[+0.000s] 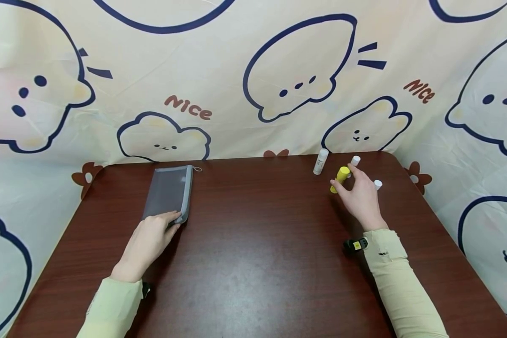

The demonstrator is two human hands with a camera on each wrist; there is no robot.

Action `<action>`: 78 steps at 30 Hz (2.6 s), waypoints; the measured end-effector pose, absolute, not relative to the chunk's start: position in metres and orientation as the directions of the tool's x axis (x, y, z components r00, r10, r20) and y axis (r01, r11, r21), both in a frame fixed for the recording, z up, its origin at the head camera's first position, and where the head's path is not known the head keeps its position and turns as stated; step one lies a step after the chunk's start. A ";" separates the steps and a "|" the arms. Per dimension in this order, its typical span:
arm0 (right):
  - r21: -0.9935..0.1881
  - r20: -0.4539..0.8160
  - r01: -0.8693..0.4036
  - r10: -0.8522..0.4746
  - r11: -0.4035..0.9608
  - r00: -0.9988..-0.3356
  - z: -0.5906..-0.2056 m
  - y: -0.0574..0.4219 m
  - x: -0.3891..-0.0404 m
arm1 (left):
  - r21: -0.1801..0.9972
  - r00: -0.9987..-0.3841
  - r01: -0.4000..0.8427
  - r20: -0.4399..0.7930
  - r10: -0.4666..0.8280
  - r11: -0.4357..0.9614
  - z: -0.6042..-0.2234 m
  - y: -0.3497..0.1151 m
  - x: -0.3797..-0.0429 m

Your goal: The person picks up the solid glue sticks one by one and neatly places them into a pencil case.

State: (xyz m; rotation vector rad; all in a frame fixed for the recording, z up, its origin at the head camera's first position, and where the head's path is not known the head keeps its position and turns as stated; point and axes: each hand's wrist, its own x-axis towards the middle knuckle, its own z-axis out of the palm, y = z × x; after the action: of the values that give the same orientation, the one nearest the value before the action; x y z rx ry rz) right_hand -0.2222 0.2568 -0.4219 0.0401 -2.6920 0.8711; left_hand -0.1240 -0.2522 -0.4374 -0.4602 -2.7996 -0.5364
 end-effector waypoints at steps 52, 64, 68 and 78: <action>-0.707 0.231 -0.116 0.072 0.697 -0.970 -0.437 0.266 -0.228 | 0.454 -0.883 0.405 0.420 0.210 0.794 -0.417 -0.173 -0.148; -0.703 0.254 -0.143 0.058 0.697 -0.966 -0.438 0.265 -0.228 | 0.431 -0.839 0.477 0.484 0.250 0.766 -0.421 -0.163 -0.146; -0.702 0.263 -0.150 0.057 0.697 -0.963 -0.438 0.265 -0.228 | 0.437 -0.839 0.476 0.487 0.243 0.763 -0.421 -0.162 -0.146; -0.714 0.263 -0.155 0.057 0.683 -0.963 -0.433 0.259 -0.227 | 0.455 -0.828 0.499 0.501 0.251 0.738 -0.423 -0.156 -0.144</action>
State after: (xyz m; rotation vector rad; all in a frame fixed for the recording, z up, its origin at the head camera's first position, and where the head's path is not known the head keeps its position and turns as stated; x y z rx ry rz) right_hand -0.2273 0.2592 -0.4328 0.0781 -2.6318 1.1522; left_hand -0.1445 -0.1561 -0.4231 -0.5745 -2.5294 -0.8277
